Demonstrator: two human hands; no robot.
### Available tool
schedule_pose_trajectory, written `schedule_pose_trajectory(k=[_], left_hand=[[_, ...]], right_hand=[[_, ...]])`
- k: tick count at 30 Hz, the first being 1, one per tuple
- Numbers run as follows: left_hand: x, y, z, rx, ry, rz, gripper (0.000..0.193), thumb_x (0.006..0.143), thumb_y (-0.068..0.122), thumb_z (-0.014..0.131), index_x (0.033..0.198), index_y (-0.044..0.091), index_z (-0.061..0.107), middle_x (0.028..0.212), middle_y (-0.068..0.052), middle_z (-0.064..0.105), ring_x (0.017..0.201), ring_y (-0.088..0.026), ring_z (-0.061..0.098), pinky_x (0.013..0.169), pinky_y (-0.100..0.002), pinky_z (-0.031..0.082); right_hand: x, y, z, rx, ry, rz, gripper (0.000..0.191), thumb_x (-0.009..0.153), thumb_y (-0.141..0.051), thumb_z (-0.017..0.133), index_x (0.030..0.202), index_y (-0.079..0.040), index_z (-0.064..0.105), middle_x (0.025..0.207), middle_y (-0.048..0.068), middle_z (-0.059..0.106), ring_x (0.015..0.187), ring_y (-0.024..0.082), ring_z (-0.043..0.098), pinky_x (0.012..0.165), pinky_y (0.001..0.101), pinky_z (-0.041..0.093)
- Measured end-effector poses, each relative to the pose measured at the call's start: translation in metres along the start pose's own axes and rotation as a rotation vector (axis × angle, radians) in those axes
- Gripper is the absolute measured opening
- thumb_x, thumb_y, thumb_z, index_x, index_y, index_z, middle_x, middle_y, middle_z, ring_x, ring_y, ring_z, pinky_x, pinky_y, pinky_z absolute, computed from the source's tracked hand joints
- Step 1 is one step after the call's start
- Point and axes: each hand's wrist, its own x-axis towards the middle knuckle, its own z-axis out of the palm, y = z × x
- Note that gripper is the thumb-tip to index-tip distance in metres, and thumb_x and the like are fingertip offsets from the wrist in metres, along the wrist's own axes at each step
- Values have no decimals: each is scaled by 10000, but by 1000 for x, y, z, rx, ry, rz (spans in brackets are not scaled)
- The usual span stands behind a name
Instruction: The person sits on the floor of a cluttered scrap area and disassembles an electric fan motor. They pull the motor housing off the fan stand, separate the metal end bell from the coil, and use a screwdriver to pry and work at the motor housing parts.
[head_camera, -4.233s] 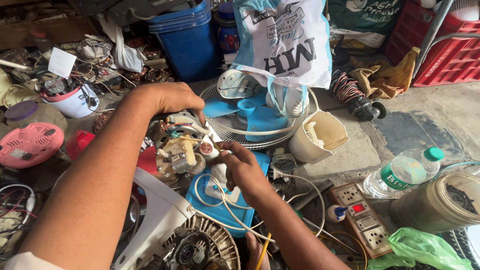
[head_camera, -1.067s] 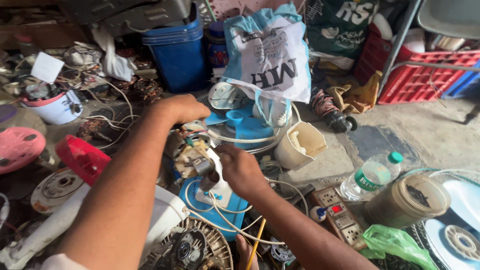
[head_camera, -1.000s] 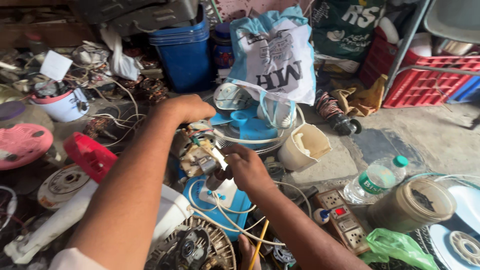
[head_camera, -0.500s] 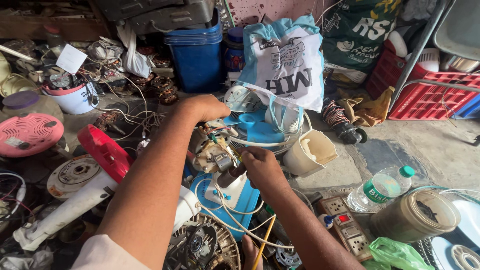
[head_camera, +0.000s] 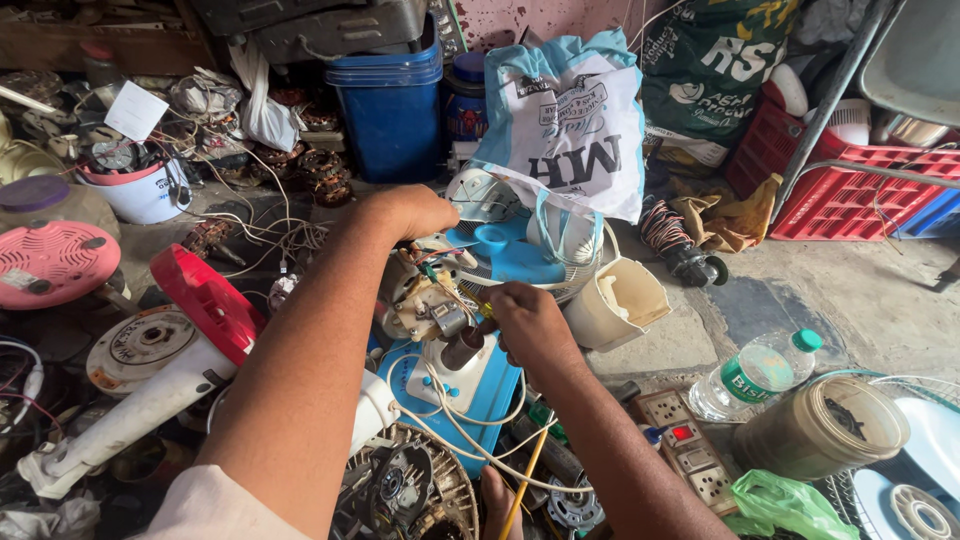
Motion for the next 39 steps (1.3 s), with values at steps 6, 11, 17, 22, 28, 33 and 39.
schedule_pose_trajectory(k=[6,11,17,22,28,33,39], left_hand=[[-2,2,-1,15,-7,-28,566,853,372,599,1344,100,675,1404,-204,624,1258,-359,625,1064,-503,468],[-5,2,-1,27,0,-21,571,850,380,592,1345,112,688,1408,-201,634,1258,-359,628,1073,-497,461],[0,2,-1,55,-7,-19,571,848,384,585,1336,108,696,1385,-199,653,1230,-357,648,1057,-489,475],[2,0,-1,48,-9,-17,578,844,392,595,1337,106,686,1377,-195,653,1221,-348,649,1053,-483,476],[-2,1,-3,60,-24,-19,574,845,403,591,1329,114,699,1377,-191,663,1229,-341,655,1061,-480,472],[-7,3,-6,68,-16,-28,584,847,422,600,1341,122,688,1393,-191,644,1246,-351,636,1073,-485,459],[-11,2,-6,40,-17,-59,554,848,406,601,1306,117,718,1367,-190,668,1224,-349,657,1055,-498,478]], right_hand=[[4,0,-2,-157,47,22,327,970,-282,564,1178,-73,705,783,31,683,592,112,490,489,297,413],[5,-3,-3,-189,16,-131,317,943,-240,598,1161,-49,727,829,57,724,665,125,598,613,296,505],[6,-5,-4,-333,15,-246,327,927,-273,664,1154,-49,737,814,72,740,707,104,639,659,285,536],[11,1,-4,-342,-40,-163,340,900,-276,652,1171,-85,732,840,72,734,692,143,627,633,335,518],[24,13,-1,-397,-40,-270,379,895,-280,647,1178,-39,718,865,85,739,763,164,685,703,318,547],[26,14,9,-201,-1,-289,408,948,-299,677,1176,39,703,864,59,745,777,121,669,693,264,518],[28,2,31,146,-141,4,353,957,-229,608,1203,12,685,655,56,611,478,98,554,387,256,346]])
